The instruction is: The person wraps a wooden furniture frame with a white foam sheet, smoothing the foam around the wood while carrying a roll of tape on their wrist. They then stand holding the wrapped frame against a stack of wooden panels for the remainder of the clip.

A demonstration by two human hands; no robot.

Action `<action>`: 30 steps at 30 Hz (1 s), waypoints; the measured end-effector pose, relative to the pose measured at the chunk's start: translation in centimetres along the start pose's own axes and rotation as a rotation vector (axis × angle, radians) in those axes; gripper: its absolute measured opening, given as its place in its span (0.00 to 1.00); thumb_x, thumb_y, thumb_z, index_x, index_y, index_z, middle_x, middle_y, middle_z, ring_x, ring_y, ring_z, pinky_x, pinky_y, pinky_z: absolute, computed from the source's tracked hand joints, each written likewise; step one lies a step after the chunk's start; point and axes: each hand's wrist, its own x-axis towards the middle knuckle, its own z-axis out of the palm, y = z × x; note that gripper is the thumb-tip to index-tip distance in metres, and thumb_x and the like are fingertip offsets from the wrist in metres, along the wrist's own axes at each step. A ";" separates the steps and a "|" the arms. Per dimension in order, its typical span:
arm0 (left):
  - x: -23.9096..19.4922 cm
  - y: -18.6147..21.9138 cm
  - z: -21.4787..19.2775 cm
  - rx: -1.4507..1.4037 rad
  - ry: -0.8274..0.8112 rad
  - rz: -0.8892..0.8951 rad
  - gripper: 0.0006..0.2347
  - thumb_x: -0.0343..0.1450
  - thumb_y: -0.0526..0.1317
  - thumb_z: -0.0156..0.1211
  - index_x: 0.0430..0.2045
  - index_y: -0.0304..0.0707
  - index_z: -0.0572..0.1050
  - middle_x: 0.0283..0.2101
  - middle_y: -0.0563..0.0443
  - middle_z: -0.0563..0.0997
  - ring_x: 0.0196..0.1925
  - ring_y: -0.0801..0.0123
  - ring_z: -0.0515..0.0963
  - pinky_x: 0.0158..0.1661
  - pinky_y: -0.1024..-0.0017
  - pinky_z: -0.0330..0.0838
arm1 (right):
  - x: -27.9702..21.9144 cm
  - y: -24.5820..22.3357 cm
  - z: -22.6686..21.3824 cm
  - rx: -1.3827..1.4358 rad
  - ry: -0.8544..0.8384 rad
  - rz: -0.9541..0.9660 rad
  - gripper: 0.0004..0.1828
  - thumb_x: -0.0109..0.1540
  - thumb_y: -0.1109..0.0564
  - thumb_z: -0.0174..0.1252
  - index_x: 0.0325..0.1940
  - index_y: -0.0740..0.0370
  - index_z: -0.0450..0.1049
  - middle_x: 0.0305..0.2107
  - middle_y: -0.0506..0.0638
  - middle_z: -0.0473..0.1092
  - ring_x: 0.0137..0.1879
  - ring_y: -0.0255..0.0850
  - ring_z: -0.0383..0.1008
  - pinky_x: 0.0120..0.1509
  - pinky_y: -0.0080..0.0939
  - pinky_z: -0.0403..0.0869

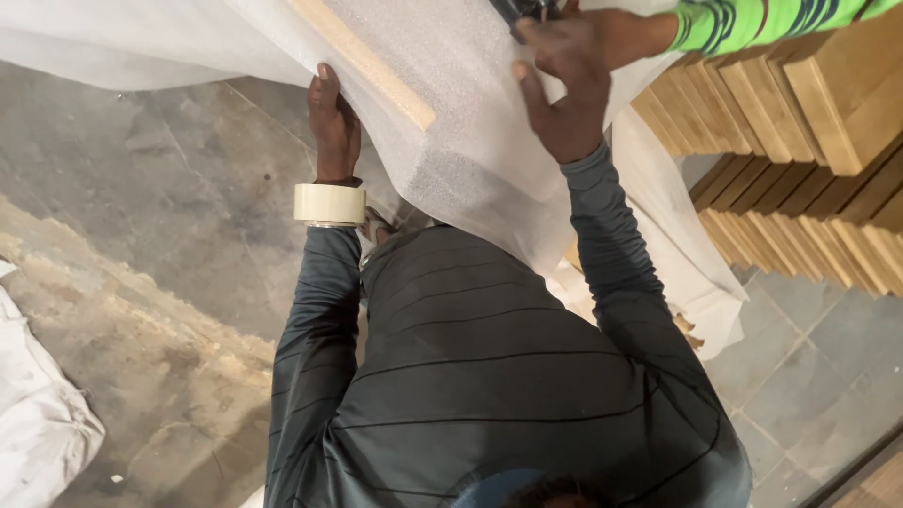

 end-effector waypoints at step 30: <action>0.1 -0.9 -0.6 0.079 0.005 0.033 0.18 0.80 0.53 0.52 0.43 0.32 0.74 0.50 0.45 0.80 0.56 0.66 0.76 0.62 0.64 0.68 | -1.6 8.1 1.4 -0.283 0.251 0.178 0.35 0.65 0.59 0.68 0.74 0.53 0.63 0.72 0.54 0.53 0.80 0.49 0.51 0.82 0.54 0.62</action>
